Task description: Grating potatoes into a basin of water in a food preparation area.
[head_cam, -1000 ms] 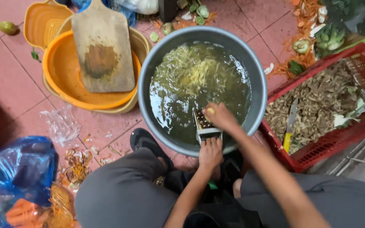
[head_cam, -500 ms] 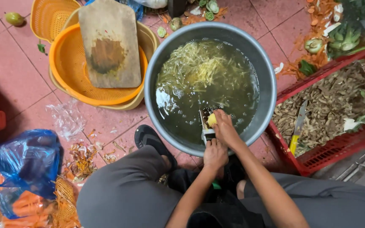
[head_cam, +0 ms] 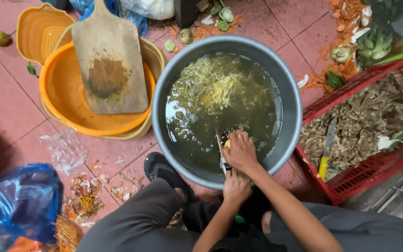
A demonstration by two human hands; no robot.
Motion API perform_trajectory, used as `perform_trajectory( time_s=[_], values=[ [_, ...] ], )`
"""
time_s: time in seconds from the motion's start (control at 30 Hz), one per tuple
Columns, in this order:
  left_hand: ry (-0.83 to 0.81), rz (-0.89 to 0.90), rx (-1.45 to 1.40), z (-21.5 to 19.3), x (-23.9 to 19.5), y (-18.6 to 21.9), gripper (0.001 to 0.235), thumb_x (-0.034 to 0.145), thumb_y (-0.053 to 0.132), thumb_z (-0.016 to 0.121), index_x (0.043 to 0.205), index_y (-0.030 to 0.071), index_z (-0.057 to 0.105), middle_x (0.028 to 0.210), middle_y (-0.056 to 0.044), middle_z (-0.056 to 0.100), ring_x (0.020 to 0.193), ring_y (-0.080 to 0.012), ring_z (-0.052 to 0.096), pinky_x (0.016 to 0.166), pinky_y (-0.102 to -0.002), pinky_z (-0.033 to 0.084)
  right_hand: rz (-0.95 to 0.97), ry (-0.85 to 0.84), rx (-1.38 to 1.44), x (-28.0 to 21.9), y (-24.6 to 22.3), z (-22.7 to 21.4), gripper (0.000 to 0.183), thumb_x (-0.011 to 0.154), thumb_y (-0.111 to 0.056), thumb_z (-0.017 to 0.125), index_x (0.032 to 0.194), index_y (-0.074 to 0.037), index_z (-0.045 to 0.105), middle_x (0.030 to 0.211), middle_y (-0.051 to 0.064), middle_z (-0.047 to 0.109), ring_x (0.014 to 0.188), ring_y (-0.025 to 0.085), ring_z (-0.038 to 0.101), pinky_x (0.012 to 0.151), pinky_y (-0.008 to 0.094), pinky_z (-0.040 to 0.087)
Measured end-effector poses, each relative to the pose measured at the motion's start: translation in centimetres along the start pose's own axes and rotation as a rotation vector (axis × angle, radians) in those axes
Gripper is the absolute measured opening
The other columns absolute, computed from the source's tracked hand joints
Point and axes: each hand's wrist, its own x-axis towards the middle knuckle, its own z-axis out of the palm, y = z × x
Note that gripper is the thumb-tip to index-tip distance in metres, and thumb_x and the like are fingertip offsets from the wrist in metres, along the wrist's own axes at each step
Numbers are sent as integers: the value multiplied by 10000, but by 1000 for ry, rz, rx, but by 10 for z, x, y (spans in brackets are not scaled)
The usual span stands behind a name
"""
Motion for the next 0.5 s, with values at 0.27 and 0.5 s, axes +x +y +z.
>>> perform_trajectory(
  time_s=[0.27,0.5],
  values=[
    [0,-23,9,0,0,1,260,876,194,572,1041,30,687,1028,-145,675,1009,-313,579,854,-438,426,-13,131,66,14,15,25,249,890,-270,632,1040,-71,621,1107,159,573,1051,374,571,882,509,485],
    [90,-28,23,-20,-2,1,145,865,163,566,979,83,604,965,-118,637,932,-289,600,799,-422,442,16,98,-17,96,46,70,310,936,-274,612,1130,-31,611,1133,178,584,1056,372,585,885,528,489]
  ],
)
